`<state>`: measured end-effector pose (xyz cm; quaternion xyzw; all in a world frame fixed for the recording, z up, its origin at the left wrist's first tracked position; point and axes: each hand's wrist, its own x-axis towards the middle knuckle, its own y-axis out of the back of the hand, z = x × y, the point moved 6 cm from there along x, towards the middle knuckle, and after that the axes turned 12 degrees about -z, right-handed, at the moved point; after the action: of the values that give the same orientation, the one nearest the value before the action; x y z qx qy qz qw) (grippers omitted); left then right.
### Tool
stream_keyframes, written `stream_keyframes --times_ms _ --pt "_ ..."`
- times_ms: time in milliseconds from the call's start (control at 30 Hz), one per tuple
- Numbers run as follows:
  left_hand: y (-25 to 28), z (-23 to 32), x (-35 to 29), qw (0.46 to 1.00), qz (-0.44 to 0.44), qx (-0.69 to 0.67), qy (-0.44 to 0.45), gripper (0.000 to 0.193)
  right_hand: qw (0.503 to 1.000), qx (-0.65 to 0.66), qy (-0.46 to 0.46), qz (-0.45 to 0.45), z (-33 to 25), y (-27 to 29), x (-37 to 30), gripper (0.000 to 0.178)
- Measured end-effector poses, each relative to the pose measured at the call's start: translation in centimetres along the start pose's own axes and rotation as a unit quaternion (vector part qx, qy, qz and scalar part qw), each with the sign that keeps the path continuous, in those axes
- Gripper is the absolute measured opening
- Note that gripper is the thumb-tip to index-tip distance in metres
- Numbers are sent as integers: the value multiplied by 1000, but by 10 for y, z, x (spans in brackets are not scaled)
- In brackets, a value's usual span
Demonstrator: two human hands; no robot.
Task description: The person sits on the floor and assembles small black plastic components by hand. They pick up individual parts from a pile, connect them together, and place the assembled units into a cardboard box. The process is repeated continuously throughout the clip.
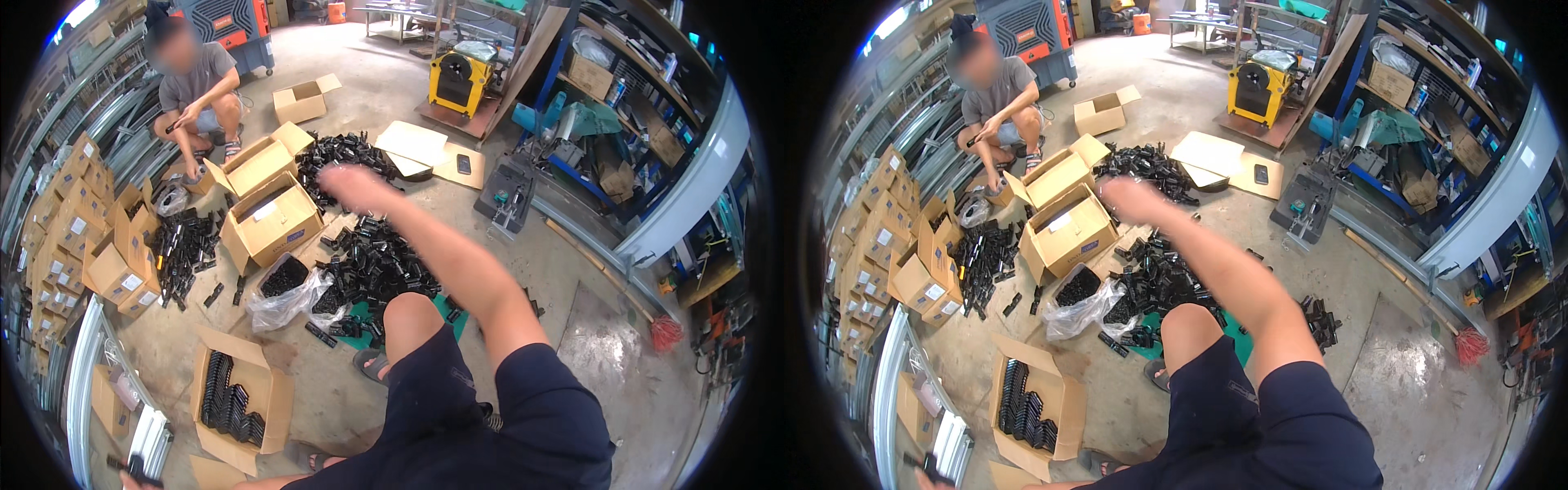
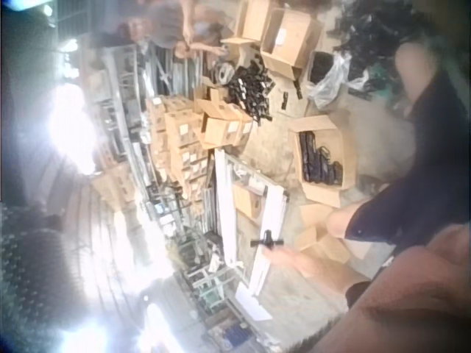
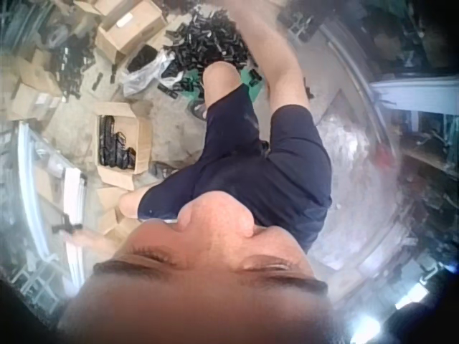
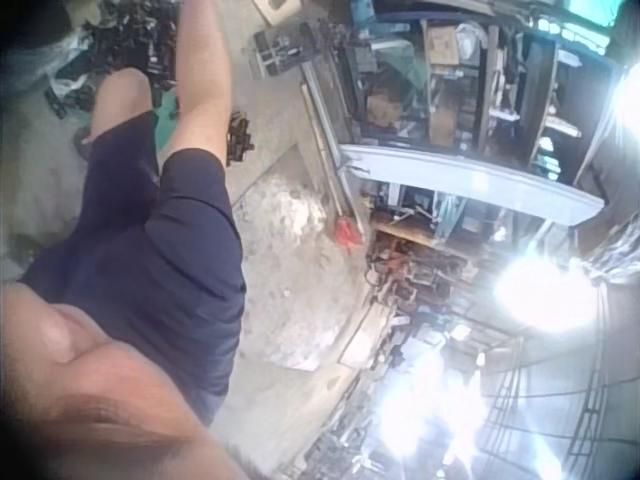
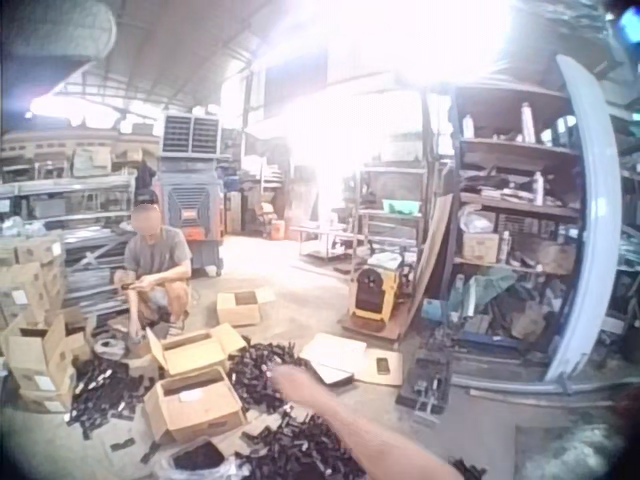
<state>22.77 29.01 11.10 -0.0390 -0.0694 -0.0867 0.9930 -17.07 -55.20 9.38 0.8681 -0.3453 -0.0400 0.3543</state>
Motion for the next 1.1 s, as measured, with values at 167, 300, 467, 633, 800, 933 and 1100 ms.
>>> stream_keyframes --times_ms 167,300,467,633,800,933,1100 --pt "-195 -55 -61 977 -155 -142 31 19 972 70 209 -84 -203 -95 -35 48" --pt "-271 -103 -115 949 -201 -217 107 16 959 262 76 -80 -170 -64 -5 60" --pt "-259 -135 -117 935 -148 -266 182 26 996 -49 -29 -73 -101 10 7 76" --pt "-221 -123 -84 937 -147 -271 164 30 934 11 -349 -70 -70 39 -14 76" --pt "-75 -49 -50 978 -1 -197 68 33 955 117 -266 57 55 88 -23 80" --pt "113 -16 -52 981 120 -148 46 36 920 2 -326 215 136 183 -94 87" --pt "201 -1 -63 965 161 -203 37 41 918 187 -305 173 132 136 -85 70"
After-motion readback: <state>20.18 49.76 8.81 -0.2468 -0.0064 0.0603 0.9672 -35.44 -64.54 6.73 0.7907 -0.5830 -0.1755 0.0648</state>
